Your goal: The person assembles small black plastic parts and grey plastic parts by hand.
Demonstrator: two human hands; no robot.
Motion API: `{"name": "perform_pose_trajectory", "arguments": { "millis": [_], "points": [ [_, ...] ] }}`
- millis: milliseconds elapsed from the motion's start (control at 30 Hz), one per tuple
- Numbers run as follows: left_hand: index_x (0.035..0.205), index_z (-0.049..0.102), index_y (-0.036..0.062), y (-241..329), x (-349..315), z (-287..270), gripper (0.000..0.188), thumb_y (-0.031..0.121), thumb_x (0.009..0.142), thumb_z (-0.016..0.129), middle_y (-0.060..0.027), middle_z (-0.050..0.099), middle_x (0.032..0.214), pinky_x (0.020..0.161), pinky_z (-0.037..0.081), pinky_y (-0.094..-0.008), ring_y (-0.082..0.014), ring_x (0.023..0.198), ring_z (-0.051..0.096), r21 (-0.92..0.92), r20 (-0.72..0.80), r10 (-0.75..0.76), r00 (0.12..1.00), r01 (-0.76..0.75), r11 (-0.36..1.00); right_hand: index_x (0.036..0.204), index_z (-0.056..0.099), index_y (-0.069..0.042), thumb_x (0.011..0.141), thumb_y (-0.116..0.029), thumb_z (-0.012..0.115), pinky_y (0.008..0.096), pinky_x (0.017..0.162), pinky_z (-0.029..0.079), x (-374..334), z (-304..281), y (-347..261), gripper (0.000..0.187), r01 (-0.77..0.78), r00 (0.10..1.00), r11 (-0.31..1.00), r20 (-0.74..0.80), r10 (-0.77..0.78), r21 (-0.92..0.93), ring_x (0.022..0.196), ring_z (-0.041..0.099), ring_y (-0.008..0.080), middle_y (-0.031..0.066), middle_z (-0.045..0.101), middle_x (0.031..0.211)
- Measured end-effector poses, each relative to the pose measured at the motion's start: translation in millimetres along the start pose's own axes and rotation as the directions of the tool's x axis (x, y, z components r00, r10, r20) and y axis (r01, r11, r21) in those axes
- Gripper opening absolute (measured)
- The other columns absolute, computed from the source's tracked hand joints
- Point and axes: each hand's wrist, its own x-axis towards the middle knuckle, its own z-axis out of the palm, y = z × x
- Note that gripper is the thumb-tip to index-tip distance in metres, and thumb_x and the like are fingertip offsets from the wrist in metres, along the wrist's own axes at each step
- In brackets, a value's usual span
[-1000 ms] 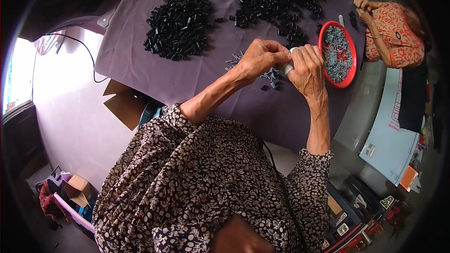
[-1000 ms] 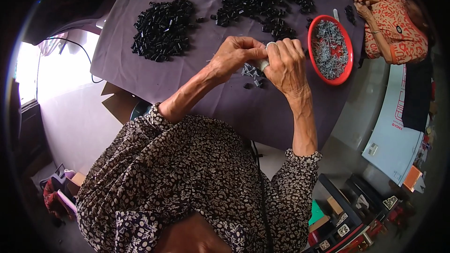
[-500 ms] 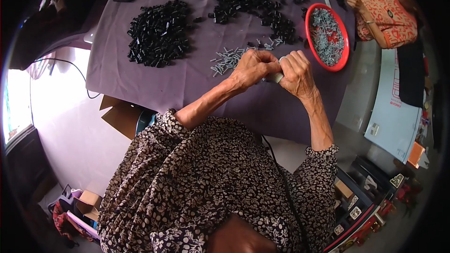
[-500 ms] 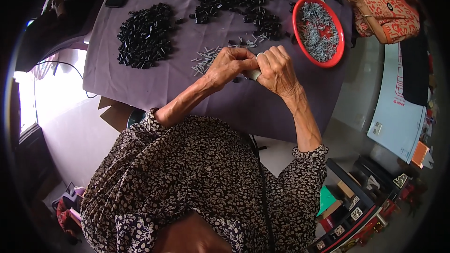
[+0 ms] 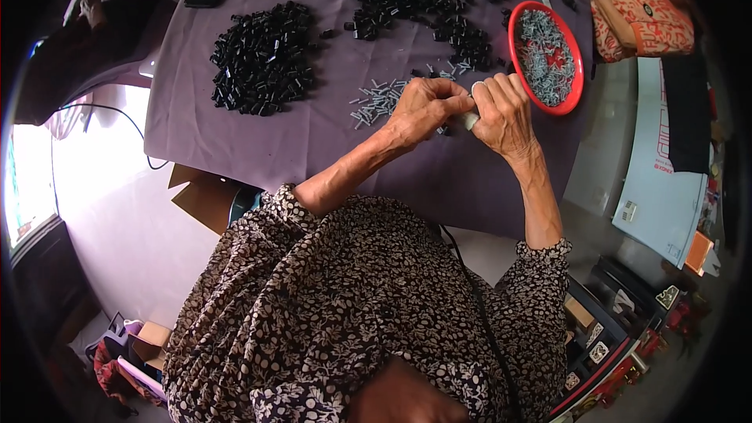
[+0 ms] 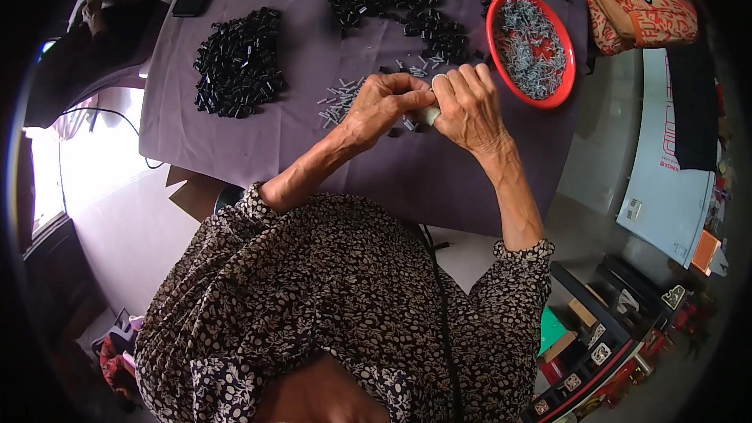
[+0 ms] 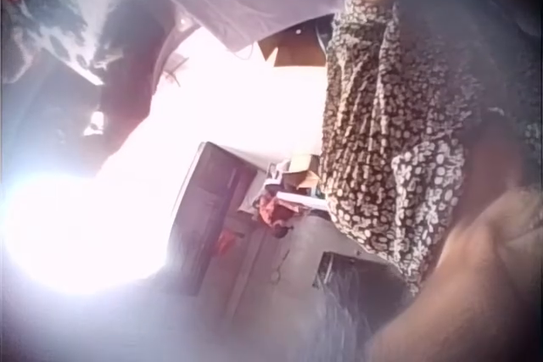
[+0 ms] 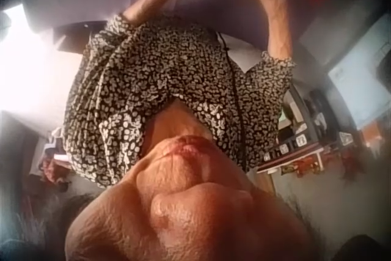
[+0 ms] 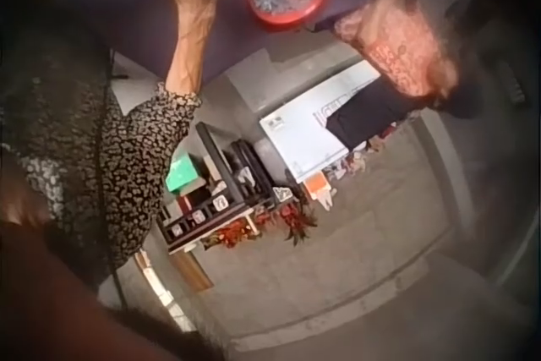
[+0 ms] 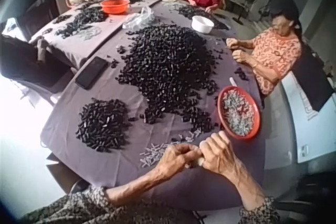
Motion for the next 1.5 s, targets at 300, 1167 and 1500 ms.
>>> {"name": "perform_pose_trajectory", "arguments": {
  "millis": [300, 1167, 1500],
  "points": [
    [0.080, 0.063, -0.0001, -11, -7, 4, 0.018, 0.017, 0.078, 0.061, -0.0040, 0.059, 0.069, 0.057, 0.042, -0.0232, -0.0082, 0.063, 0.052, 0.118, 0.011, -0.038, 0.999, 0.036, 0.992, 0.057, 0.038, -0.006, 0.059, -0.008, 0.064, 0.0346, 0.051, 0.032, -17, 6, -2, 0.025, 0.062, 0.996, 0.989, 0.061, -0.071, 0.136, 0.052, 0.039, 0.0238, 0.0077, 0.038, 0.055],
    [0.084, 0.064, 0.0041, 28, -52, -153, 0.016, 0.014, 0.071, 0.067, -0.0108, 0.059, 0.074, 0.062, 0.047, -0.0324, -0.0250, 0.067, 0.060, 0.931, -0.333, 0.751, 0.570, 0.074, 0.357, 0.069, 0.053, -0.003, 0.067, -0.006, 0.064, 0.0334, 0.064, 0.037, 48, 71, -9, 0.011, -0.053, 0.994, 0.973, 0.100, 0.031, 0.225, 0.067, 0.053, 0.0238, 0.0082, 0.054, 0.068],
    [0.091, 0.063, -0.0001, 9, -49, -68, 0.019, 0.016, 0.081, 0.063, -0.0054, 0.062, 0.079, 0.066, 0.046, -0.0233, -0.0097, 0.073, 0.056, 0.036, -0.094, 0.062, 0.994, -0.059, 0.998, 0.078, 0.054, 0.001, 0.068, 0.000, 0.060, 0.0381, 0.063, 0.044, 47, 14, -51, 0.012, -0.144, 0.989, 0.865, 0.092, 0.114, 0.481, 0.070, 0.055, 0.0306, 0.0131, 0.055, 0.074]
  ]
}}
